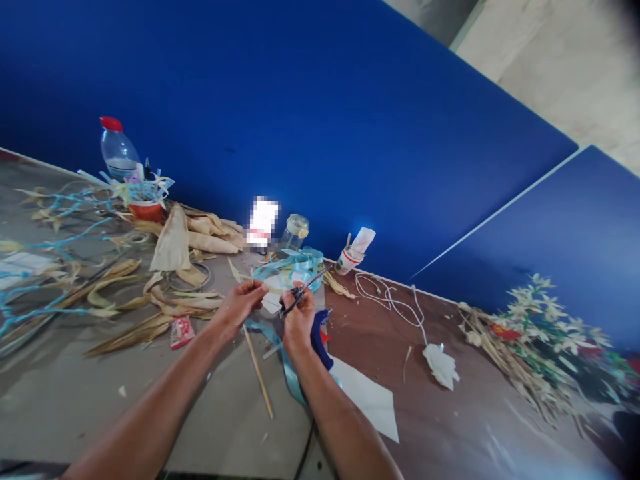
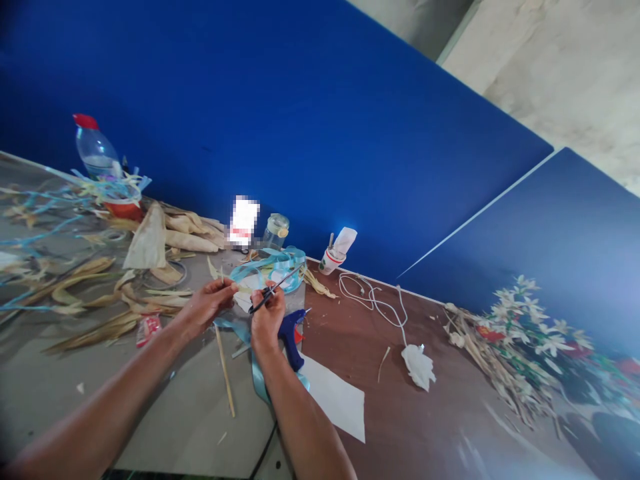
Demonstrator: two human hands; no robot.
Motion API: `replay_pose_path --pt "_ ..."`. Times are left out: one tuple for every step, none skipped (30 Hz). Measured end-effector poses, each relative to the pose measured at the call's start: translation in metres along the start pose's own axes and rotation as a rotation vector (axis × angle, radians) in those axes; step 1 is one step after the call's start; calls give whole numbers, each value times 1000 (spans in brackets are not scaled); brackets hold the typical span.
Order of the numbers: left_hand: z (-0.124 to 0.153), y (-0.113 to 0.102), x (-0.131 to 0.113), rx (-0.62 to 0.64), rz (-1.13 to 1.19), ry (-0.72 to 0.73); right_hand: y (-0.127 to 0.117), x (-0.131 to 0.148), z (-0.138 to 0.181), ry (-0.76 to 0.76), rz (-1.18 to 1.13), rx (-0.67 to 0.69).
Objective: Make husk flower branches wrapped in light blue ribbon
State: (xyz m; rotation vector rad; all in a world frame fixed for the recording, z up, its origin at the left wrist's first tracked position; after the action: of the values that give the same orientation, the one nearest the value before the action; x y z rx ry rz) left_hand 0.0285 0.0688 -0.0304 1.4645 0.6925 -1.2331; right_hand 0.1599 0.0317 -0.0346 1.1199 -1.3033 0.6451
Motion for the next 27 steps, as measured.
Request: replay_pose_path --pt "0 -2 0 -12 34 -9 0 1 1 2 -3 5" --pt "1 -3 -1 -21 61 -15 1 2 2 3 -2 16" --pt "1 -5 -2 -29 80 -17 1 3 3 4 1 36" --pt "1 -6 -4 -35 92 -17 2 5 4 6 7 69" --pt "2 -8 -6 -40 99 -14 4 8 5 11 17 119" --pt "2 -9 -9 -45 102 -13 6 10 7 17 31 181" --pt "3 -10 -11 -47 101 -13 9 12 9 20 49 247" --pt "3 -10 -13 -49 96 -13 12 15 12 20 70 308" --pt "3 -11 -14 -50 91 -13 14 17 14 17 91 360" --pt "4 -11 -16 -52 87 -10 16 19 17 15 110 398" --pt "4 -12 -17 -53 89 -6 17 20 19 16 125 422" --pt "5 -12 -18 -53 98 -2 18 19 20 22 136 438" --pt "5 -13 -19 -55 112 0 19 19 22 34 144 453" --pt "6 -15 -19 -60 126 -1 20 17 23 48 150 469" --pt "6 -16 -19 -66 140 -4 21 16 24 65 157 492" --pt "6 -18 -20 -73 148 -6 23 15 25 81 166 517" --pt "6 -21 -20 -79 152 -6 24 13 25 95 177 544" --pt "6 -23 -20 -85 151 -3 25 13 26 106 189 568" --pt "5 -26 -21 -90 148 4 26 13 26 114 199 586" --pt "4 -28 -21 -93 144 14 26 13 27 121 206 603" --pt "4 -30 -22 -94 141 23 27 13 27 126 208 616" --pt "3 -32 -23 -95 137 30 27 13 27 131 207 628" --pt "3 -33 -24 -96 135 35 26 13 28 137 202 642" --pt "3 -34 -24 -94 131 39 26 13 28 145 195 658" --pt "2 -35 -25 -87 126 43 25 12 28 156 189 675" --pt "2 -35 -26 -77 123 46 25 12 27 168 186 694" --pt "2 -35 -26 -67 122 49 24 11 27 181 188 712"
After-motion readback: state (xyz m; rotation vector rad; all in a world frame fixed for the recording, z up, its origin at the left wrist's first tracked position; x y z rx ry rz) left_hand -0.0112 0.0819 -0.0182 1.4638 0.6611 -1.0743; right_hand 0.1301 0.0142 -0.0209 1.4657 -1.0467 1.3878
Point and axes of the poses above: each hand's wrist, its own z-axis away from the middle knuckle, its own y-axis out of the palm, x = y × z, the point moved 6 cm from there along -z, towards the middle knuckle, and after that the axes turned 6 degrees about x, right-handed, at the moved point
